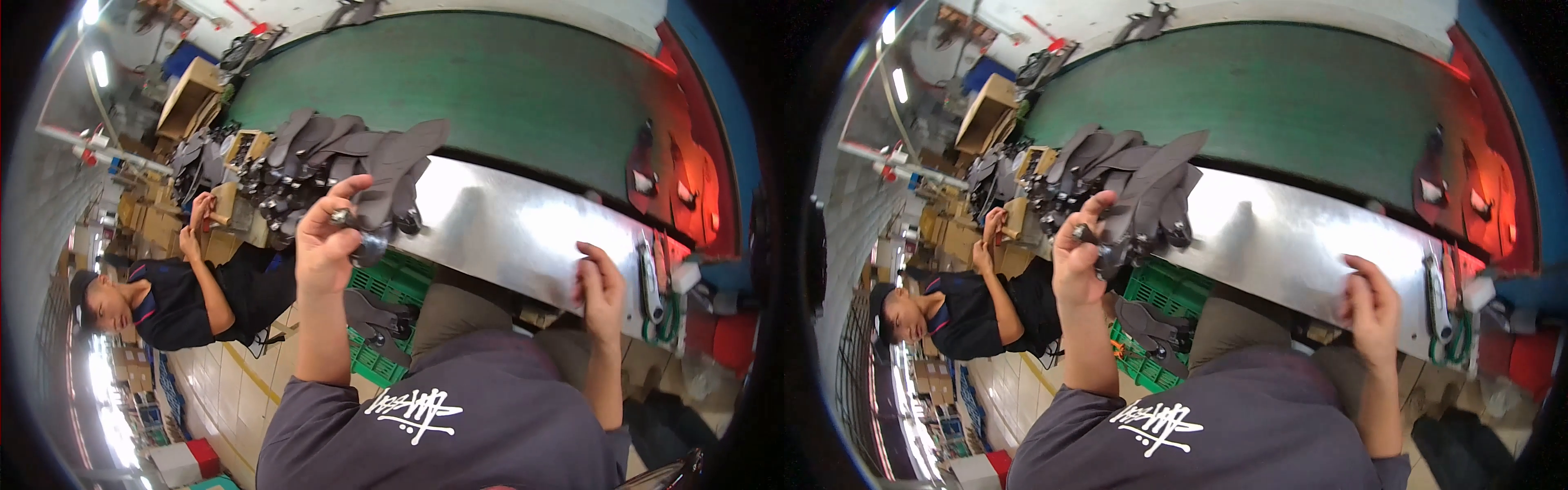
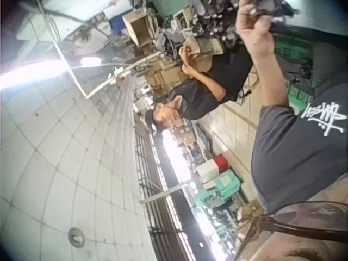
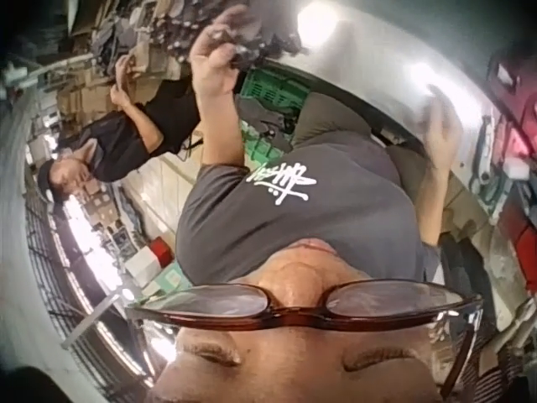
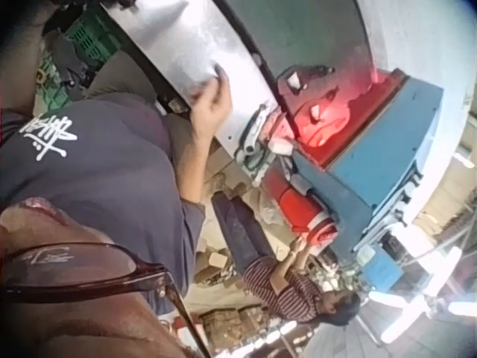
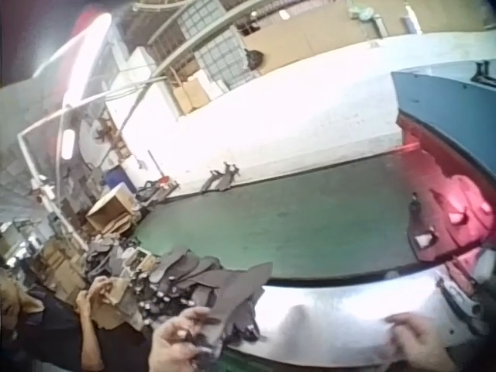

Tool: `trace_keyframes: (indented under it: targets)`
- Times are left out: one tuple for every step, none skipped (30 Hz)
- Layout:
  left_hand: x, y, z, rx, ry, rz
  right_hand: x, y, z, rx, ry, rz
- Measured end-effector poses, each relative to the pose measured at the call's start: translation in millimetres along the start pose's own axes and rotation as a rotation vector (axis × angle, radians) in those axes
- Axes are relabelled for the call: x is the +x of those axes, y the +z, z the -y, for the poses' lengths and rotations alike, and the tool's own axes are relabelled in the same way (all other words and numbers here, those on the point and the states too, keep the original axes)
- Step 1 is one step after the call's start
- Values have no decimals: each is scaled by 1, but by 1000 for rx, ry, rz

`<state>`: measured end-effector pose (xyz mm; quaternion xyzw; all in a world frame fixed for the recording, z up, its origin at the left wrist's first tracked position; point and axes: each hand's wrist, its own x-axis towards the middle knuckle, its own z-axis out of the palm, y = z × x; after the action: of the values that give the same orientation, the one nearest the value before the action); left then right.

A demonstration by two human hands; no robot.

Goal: Cleaning or prepping shoe outsoles and heel components using a small tool on a workbench.

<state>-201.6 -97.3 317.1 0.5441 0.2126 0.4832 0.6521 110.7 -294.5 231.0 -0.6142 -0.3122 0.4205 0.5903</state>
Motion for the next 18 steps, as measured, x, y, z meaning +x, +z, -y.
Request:
trace_keyframes:
  targets:
    - [-5,5,15,-33,-36,16,-5,15,12,119,79,177]
    - [-6,13,30,-79,-79,46,-10,28,24,238,154,331]
    - [-6,25,43,-137,-132,111,-12,36,30,345,207,458]
    - [-6,35,58,-176,-167,124,-11,43,32,456,251,583]
    - [-8,45,70,-206,-196,147,-9,48,29,547,295,602]
    - [-9,52,81,-237,-227,168,-7,51,23,641,338,621]
    - [-10,51,93,-219,-221,205,-5,54,22,650,342,585]
    - [-13,54,101,-232,-248,224,-4,54,21,706,422,582]
    - [-14,61,107,-179,-243,222,-4,54,19,762,500,583]
    - [-14,66,112,-125,-236,221,-4,53,15,771,503,552]
    - [-14,67,122,-48,-184,260,-4,52,10,783,530,514]
    - [-17,67,126,-53,-197,267,-3,51,8,793,557,489]
    - [-21,67,128,-175,-331,243,-3,50,9,756,563,442]
    - [-23,68,131,-297,-464,215,-2,48,8,761,567,430]
    - [-25,70,134,-379,-454,359,-3,49,6,683,535,384]
    - [-25,72,134,-381,-462,358,-3,49,4,605,502,340]
    - [-24,77,130,-351,-602,270,-3,49,3,544,486,334]
    - [-22,82,128,-318,-742,181,-1,50,2,548,493,329]
